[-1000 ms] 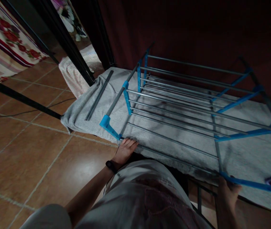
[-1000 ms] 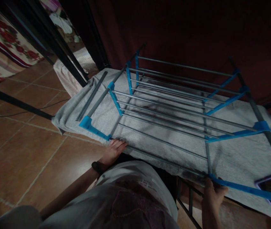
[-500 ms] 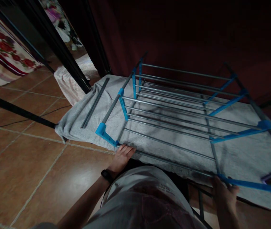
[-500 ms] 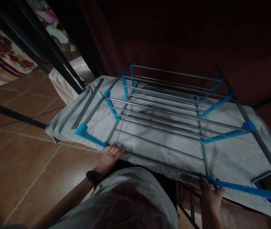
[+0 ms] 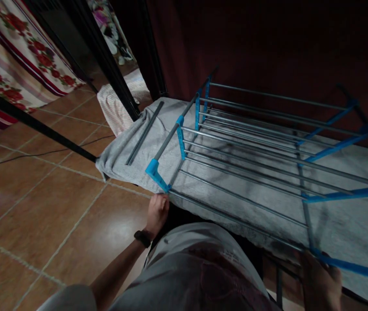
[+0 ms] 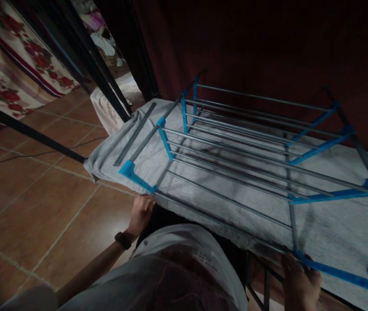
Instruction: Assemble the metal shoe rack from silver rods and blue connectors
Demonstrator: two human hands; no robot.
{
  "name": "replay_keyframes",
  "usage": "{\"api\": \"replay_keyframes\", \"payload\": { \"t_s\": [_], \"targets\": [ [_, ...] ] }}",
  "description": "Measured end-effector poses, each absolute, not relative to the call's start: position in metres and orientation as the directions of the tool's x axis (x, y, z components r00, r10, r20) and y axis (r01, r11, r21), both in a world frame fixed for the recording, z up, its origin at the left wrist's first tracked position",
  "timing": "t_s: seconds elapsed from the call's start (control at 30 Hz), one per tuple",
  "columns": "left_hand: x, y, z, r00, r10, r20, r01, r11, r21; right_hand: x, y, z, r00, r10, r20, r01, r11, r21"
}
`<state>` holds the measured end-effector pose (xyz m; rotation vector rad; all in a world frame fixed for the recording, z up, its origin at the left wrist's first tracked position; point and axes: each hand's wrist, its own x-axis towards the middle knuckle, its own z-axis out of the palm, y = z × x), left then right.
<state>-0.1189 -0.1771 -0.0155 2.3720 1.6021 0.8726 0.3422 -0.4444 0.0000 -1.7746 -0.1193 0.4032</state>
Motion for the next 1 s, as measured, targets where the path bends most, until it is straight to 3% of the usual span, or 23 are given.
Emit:
{"api": "replay_keyframes", "payload": {
  "t_s": [0.1,0.23,0.33,0.6,1.0],
  "targets": [
    [-0.129,-0.16,-0.016,0.083,0.957,0.278,0.759,-0.241,0.605,0.343,-0.442,0.004,0.933,0.257,-0.253,-0.187,-0.256,-0.949],
    [-0.126,-0.143,-0.014,0.204,0.966,0.159,0.689,-0.256,0.677,0.342,-0.439,0.011,0.934,0.283,-0.218,-0.154,-0.234,-0.96],
    [-0.123,-0.142,-0.014,0.194,0.97,0.145,0.653,-0.238,0.719,0.339,-0.438,0.014,0.938,0.249,-0.242,-0.193,-0.204,-0.96],
    [-0.121,-0.145,-0.016,0.17,0.974,0.147,0.645,-0.223,0.731,0.342,-0.444,0.002,0.928,0.217,-0.305,-0.275,-0.158,-0.948],
    [-0.114,-0.145,-0.014,0.13,0.982,0.139,0.663,-0.19,0.724,0.34,-0.445,0.004,0.934,0.216,-0.285,-0.251,-0.171,-0.953]
  ]
}}
